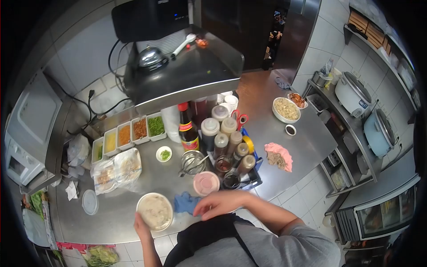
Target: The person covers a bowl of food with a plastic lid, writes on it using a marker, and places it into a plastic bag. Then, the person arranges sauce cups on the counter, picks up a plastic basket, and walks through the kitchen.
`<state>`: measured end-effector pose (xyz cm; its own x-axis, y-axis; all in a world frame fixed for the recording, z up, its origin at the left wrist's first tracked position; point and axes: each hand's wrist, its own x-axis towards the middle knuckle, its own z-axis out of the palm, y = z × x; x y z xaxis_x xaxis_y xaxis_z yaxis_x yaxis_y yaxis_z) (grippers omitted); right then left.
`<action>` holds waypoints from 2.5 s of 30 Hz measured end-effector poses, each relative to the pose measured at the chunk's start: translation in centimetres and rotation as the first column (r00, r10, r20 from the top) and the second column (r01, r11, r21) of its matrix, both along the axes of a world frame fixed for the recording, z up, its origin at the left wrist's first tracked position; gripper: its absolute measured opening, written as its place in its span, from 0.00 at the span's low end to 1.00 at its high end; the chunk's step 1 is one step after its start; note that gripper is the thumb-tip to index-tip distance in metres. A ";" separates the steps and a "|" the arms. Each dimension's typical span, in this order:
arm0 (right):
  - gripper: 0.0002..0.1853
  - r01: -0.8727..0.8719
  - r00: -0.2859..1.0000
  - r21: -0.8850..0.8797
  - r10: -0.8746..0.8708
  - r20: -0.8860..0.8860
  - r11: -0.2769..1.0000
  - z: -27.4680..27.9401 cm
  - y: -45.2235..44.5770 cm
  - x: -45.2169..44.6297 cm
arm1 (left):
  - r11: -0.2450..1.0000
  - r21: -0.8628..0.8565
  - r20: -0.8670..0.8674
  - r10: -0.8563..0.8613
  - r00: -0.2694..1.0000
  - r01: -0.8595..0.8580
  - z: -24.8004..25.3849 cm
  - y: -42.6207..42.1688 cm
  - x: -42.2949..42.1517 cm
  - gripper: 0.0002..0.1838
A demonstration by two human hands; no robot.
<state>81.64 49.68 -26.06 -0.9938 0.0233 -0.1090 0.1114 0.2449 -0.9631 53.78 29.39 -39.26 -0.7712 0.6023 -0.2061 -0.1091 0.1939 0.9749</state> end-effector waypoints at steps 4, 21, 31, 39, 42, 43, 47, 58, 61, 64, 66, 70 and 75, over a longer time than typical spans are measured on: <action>0.13 0.322 0.873 -0.439 -0.443 -0.204 0.839 3.7 9.3 10.3 | 0.915 -0.035 -0.390 0.357 0.849 -0.401 -0.8 -0.6 4.0 0.25; 0.09 0.908 0.348 -0.069 -0.836 -0.425 0.414 -12.5 25.8 10.1 | 0.808 -0.583 -0.792 -0.540 0.284 -0.090 6.9 5.8 10.7 0.26; 0.12 0.441 -0.049 -0.777 -0.853 -0.520 0.448 5.1 13.8 8.4 | 0.877 -0.224 -0.750 -0.433 0.500 0.424 12.4 7.2 9.6 0.22; 0.09 -0.014 0.605 -0.698 -0.550 -0.576 0.716 5.7 -2.1 -6.6 | 0.573 -0.061 -0.636 -0.654 0.410 0.818 16.0 9.4 10.3 0.16; 0.17 0.105 0.705 -0.529 -0.438 -0.557 0.842 5.5 -3.3 -9.0 | 0.623 -0.152 -0.624 -0.662 0.415 0.767 15.4 7.4 7.7 0.14; 0.19 0.026 0.779 -0.618 -0.403 -0.480 0.786 5.0 -3.3 -9.5 | 0.602 -0.208 -0.585 -0.708 0.395 0.771 15.3 6.6 7.2 0.14; 0.26 -0.149 0.907 -0.723 -0.199 -0.372 0.674 5.8 -3.8 -10.9 | 0.550 -0.235 -0.497 -0.777 0.387 0.802 16.8 3.7 6.1 0.14; 0.26 -0.438 0.718 -0.806 -0.384 -0.580 0.398 9.8 -4.0 -14.2 | 0.645 -0.068 -0.462 -0.697 0.548 0.761 16.9 -3.8 1.2 0.18; 0.26 -0.583 0.554 -0.695 -0.419 -0.719 0.422 15.1 0.1 -13.0 | 0.872 0.176 -0.057 -0.454 0.889 0.457 9.2 -6.6 -2.2 0.19; 0.27 -0.194 0.798 -0.898 -0.469 -0.379 0.396 12.3 -5.3 -17.0 | 0.981 0.090 -0.058 -0.168 0.984 0.173 5.5 -6.1 -3.4 0.19; 0.30 -0.030 0.903 -0.899 -0.374 -0.212 0.438 7.5 -6.1 -19.3 | 0.997 0.009 0.083 -0.071 0.994 0.071 4.4 -5.4 -3.4 0.18; 0.30 0.007 0.985 -0.852 -0.150 -0.084 0.524 -5.8 -4.2 -20.3 | 0.990 0.134 0.146 -0.060 0.987 0.041 2.4 -3.6 -1.9 0.15; 0.12 0.287 0.926 -0.426 -0.363 -0.107 0.858 -6.3 -4.2 -20.1 | 0.977 0.211 0.446 -0.077 0.892 -0.021 2.9 -2.8 0.4 0.13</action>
<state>61.55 45.46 -32.39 -0.9401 0.3410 -0.0017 -0.0637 -0.1803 -0.9816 54.16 26.61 -36.36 -0.6073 0.6886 -0.3962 -0.5418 0.0057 0.8405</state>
